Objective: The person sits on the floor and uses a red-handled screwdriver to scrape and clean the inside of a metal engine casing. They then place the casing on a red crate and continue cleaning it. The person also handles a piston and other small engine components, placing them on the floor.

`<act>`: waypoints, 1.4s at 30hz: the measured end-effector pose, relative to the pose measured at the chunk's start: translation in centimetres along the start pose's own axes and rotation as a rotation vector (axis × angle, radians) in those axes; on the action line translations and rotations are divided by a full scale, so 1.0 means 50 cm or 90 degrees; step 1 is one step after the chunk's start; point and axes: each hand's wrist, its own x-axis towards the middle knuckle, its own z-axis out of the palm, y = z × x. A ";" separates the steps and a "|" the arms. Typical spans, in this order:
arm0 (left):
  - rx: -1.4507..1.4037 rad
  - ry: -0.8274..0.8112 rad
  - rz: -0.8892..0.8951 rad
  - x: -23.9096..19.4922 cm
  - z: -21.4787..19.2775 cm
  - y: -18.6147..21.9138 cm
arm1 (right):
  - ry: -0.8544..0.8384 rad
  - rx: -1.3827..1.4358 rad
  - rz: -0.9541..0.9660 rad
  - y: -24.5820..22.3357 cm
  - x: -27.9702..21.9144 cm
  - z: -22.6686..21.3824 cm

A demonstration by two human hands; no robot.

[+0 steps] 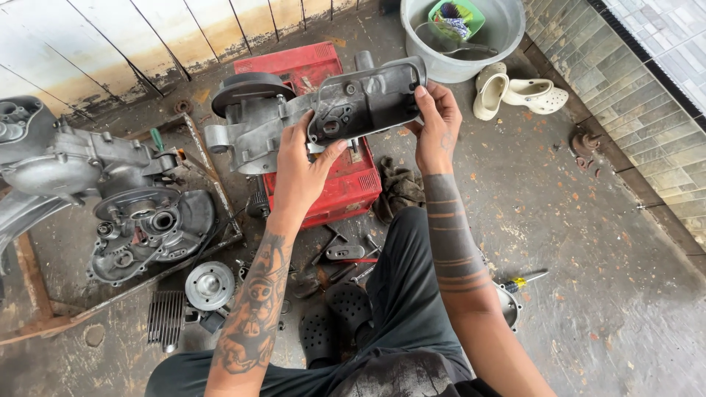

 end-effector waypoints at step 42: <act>0.036 0.050 0.020 0.031 0.016 -0.008 | -0.056 -0.014 0.153 0.055 0.049 -0.017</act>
